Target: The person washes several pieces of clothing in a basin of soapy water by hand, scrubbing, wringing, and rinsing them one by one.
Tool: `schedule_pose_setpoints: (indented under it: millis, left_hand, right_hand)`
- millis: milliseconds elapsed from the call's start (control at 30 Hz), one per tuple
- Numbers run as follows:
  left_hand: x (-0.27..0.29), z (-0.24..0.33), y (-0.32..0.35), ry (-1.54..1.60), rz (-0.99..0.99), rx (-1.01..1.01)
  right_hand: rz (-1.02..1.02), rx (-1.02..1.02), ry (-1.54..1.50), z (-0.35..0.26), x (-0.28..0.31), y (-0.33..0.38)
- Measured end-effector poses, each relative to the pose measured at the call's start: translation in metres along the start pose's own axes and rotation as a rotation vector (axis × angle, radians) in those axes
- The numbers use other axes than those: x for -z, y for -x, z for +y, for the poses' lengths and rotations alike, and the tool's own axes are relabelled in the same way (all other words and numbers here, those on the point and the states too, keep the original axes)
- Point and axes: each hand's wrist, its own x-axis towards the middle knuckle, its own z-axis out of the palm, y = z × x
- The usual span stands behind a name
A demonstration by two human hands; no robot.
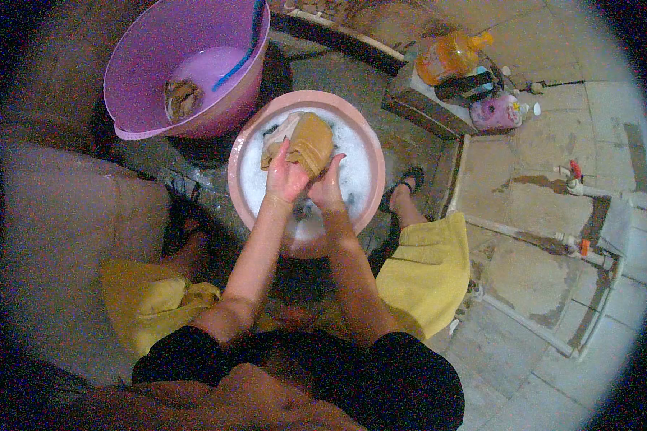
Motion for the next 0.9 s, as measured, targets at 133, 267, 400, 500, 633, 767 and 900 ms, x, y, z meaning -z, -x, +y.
schedule_pose_setpoints:
  millis: [133,267,400,500,633,767,900]
  left_hand:
    - [0.019,0.022,-0.007,-0.114,0.050,-0.096]
    - [0.034,0.029,0.001,-0.183,0.198,0.037]
    - [0.023,0.019,0.005,-0.184,0.292,0.064]
    - [0.031,0.011,0.005,-0.264,0.291,-0.055]
    - [0.060,-0.019,-0.010,-0.433,0.273,-0.181]
    - [0.099,-0.008,-0.020,-0.598,0.405,-0.256]
    - [0.139,0.011,0.000,-1.089,0.209,-0.376]
  right_hand:
    - [0.004,0.072,0.276,-0.017,0.001,-0.004]
    - [0.095,0.242,0.645,-0.051,-0.011,-0.004]
    - [0.174,0.422,1.229,-0.011,-0.040,0.006]
    - [0.138,0.348,1.940,0.047,-0.054,0.019]
    - [0.177,0.589,2.221,0.012,-0.043,-0.022]
    - [0.287,0.239,2.441,0.017,-0.077,-0.013]
    - [0.284,0.455,2.084,0.064,-0.047,0.008]
